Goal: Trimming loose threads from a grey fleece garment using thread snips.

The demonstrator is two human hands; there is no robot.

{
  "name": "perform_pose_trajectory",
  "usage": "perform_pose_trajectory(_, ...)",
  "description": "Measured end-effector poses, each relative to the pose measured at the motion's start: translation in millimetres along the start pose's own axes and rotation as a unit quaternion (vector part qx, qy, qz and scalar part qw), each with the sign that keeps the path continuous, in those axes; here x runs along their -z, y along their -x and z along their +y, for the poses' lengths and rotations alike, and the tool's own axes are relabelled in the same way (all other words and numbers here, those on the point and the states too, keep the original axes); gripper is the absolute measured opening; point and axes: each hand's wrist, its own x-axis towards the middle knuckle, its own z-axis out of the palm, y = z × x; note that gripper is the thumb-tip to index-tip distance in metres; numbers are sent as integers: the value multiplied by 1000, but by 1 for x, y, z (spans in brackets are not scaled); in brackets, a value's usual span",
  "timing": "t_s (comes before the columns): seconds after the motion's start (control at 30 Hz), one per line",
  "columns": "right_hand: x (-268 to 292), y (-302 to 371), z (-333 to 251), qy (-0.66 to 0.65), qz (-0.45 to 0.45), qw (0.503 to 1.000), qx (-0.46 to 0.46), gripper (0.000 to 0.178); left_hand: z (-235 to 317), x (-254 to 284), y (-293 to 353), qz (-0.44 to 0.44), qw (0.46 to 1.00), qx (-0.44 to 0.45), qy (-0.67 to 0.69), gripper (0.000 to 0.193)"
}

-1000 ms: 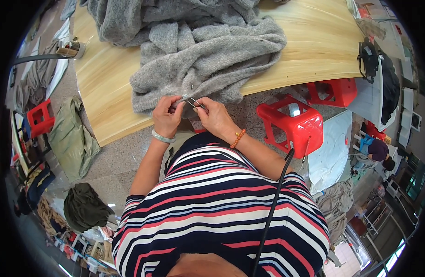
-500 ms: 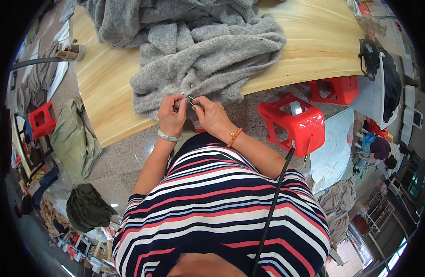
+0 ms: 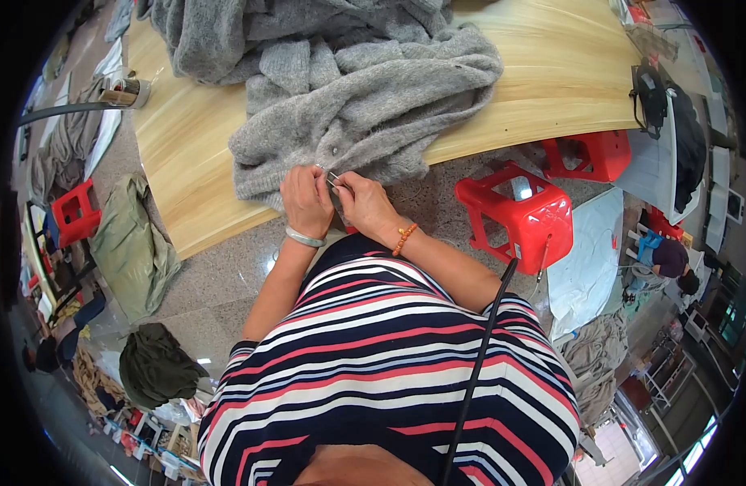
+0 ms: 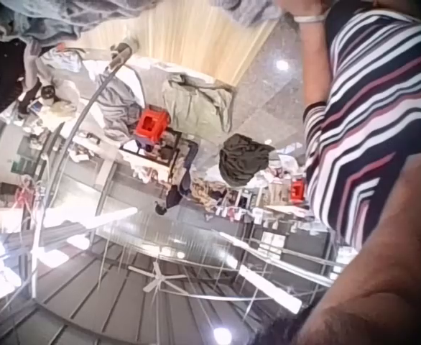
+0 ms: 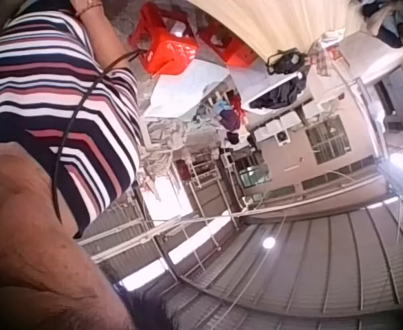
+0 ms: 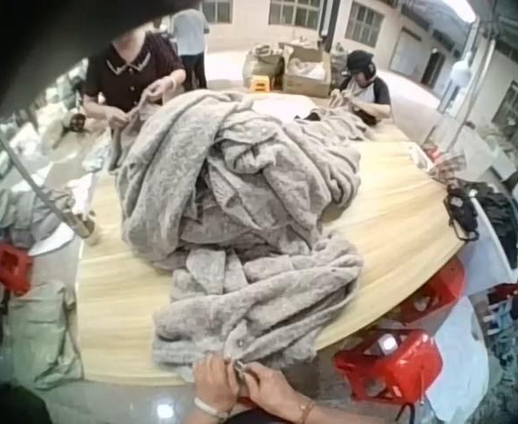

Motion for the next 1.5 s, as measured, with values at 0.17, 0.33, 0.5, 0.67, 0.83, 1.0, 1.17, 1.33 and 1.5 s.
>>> perform_pose_trajectory(0.17, 0, -3, -3, -18, -13, 1000, -17, 17, 3, 3, -4, 72, 991, -84, -70, 12)
perform_pose_trajectory(0.33, -1, -4, -4, 5, -17, 1000, -25, 17, -11, -3, -5, 79, 988, -126, -44, 15)
perform_pose_trajectory(0.5, -3, -5, -2, 28, -7, 1000, -4, 16, -18, -10, -8, 79, 991, -85, 62, 14)
perform_pose_trajectory(0.67, -6, -9, 0, 56, -15, 998, -25, 17, -25, -17, -8, 71, 992, -2, 102, 9)
perform_pose_trajectory(0.83, -5, -13, -4, 82, -28, 996, -34, 18, -35, -20, -9, 57, 989, 49, 126, 6)
perform_pose_trajectory(1.0, -2, -21, 1, 86, -60, 994, -36, 18, -46, -20, -11, -52, 954, 189, 228, 6)
perform_pose_trajectory(1.17, 5, -19, -12, 143, -65, 987, -38, 19, -68, -31, -9, -93, 876, 278, 383, 9)
perform_pose_trajectory(1.33, 8, -23, -4, 187, -79, 979, -27, 21, -71, -37, -4, -102, 790, 337, 502, 10)
perform_pose_trajectory(1.5, 9, -24, 2, 162, -101, 981, -42, 21, -66, -40, 1, -29, 990, 45, 133, 12)
